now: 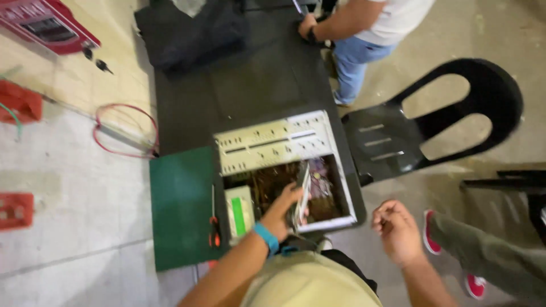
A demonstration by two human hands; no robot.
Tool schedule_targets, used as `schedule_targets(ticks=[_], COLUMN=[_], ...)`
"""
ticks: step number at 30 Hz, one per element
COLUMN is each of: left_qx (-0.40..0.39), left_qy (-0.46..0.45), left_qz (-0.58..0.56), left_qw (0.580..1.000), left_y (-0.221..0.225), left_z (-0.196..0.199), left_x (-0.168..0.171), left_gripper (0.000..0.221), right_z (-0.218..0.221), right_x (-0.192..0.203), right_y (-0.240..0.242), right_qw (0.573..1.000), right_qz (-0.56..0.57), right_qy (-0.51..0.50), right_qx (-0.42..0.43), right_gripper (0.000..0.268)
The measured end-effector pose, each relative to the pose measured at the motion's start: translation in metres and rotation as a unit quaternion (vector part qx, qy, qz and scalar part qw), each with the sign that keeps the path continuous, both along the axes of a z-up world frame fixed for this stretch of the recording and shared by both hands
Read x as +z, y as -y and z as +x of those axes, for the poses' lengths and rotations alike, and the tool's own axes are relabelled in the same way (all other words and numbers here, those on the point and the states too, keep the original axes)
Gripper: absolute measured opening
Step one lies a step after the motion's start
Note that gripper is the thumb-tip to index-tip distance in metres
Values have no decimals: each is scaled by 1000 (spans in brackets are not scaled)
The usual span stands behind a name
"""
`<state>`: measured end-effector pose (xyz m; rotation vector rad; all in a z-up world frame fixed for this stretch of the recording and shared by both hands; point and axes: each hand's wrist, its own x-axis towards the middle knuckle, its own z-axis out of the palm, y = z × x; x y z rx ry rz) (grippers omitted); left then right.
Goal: Connecting internal cables and securing components with a screwdriver inside a computer case.
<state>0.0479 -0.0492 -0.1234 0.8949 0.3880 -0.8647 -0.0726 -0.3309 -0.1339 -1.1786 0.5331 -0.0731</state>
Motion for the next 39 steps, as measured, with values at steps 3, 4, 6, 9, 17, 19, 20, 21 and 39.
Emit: schedule_targets(ticks=[3,4,6,9,17,19,20,21,39], left_qx=[-13,-18,-42,-47,-42,-53,-55,-52,-39], left_qy=[-9,-52,-73,-94,-80,-69,-69,-70,-126], left_qz=[63,108,134,181,197,155,153,119,49], left_qw=[998,993,987,978,976,984,984,989,990], left_y=[23,33,44,60,74,76,77,79,18], left_z=[5,9,9,10,17,23,26,30,40], left_x=[-12,-19,15,43,33,13,-3,-20,-30], left_gripper=[63,62,54,52,73,56,56,43,38], right_z=[-55,-69,-94,-122,-141,-132,-126,-121,45], right_x=[-11,-18,-28,-28,-15,-3,-2,-1,34], right_y=[-5,-4,-1,4,17,14,11,8,-102], right_qw=[996,992,990,987,986,985,985,986,908], right_qz=[88,124,138,150,98,76,74,63,-351], right_qy=[-14,-6,-16,-42,-108,-129,-129,-118,164], right_qx=[-20,-27,-31,-43,-75,-89,-91,-94,163], right_gripper=[9,6,5,6,4,5,5,8,21])
